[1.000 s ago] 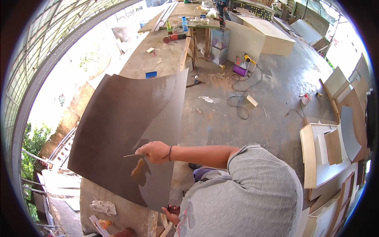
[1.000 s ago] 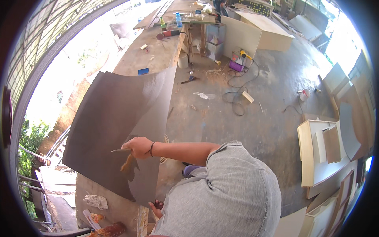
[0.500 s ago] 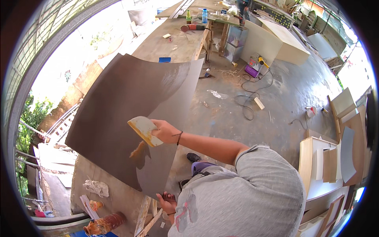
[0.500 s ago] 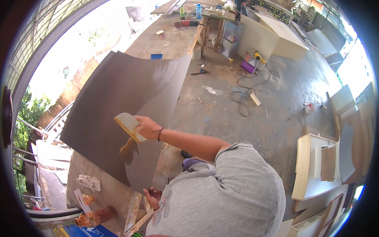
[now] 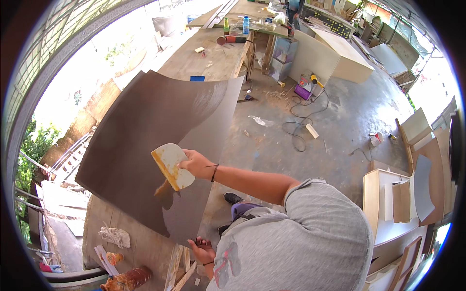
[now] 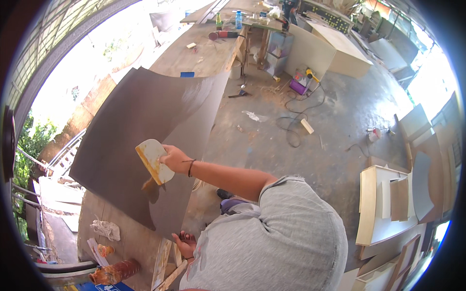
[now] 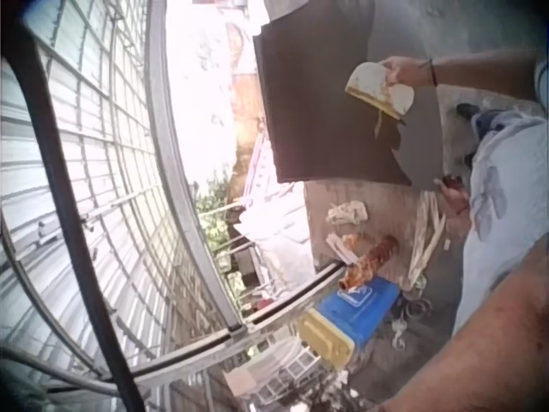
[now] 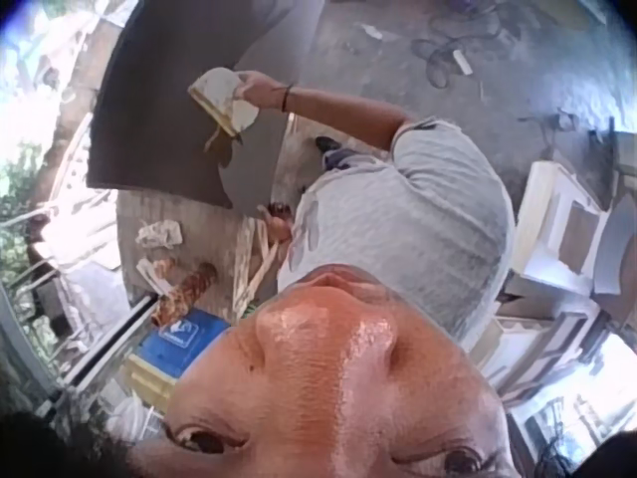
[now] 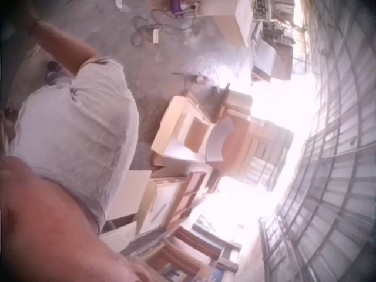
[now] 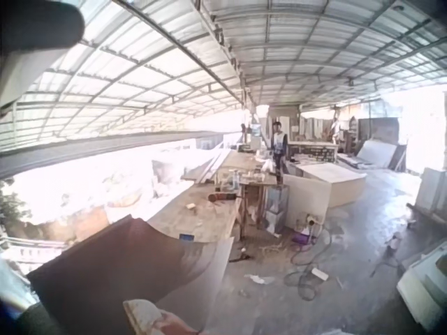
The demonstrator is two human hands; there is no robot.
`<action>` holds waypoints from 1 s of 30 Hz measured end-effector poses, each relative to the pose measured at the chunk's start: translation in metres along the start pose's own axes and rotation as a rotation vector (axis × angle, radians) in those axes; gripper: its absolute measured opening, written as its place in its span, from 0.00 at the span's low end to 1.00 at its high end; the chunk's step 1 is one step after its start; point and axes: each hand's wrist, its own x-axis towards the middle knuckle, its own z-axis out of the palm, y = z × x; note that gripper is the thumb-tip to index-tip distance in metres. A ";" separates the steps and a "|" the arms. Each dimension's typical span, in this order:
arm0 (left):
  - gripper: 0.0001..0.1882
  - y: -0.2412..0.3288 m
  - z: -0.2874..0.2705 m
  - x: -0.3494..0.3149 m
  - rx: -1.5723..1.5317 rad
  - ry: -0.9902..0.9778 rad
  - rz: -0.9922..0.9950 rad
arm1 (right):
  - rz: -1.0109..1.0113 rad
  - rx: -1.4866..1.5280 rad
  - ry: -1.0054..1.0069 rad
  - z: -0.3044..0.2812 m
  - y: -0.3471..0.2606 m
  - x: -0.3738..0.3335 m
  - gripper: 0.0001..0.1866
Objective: The person places a board on a workbench, pours a liquid adhesive from a bottle onto the surface, and spreads it across the board using a spreader tool.
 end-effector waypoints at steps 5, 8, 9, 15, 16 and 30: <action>0.21 -0.002 -0.008 0.011 -0.010 0.030 -0.011 | 0.036 -0.023 0.018 0.001 -0.015 -0.004 0.21; 0.20 0.000 0.002 0.006 -0.036 0.013 -0.002 | 0.010 -0.043 -0.001 0.001 -0.014 -0.002 0.20; 0.20 0.001 0.007 0.002 -0.035 0.011 0.010 | -0.009 -0.041 -0.011 0.001 -0.009 0.000 0.21; 0.19 -0.003 -0.004 0.012 -0.013 -0.027 -0.014 | -0.159 -0.244 -0.090 0.008 -0.007 0.005 0.22; 0.19 -0.005 -0.006 0.012 -0.009 -0.029 -0.009 | -0.163 -0.273 -0.102 0.007 -0.005 0.005 0.22; 0.18 0.002 0.011 -0.013 0.004 -0.068 0.009 | -0.360 -0.774 -0.041 0.030 0.001 0.013 0.17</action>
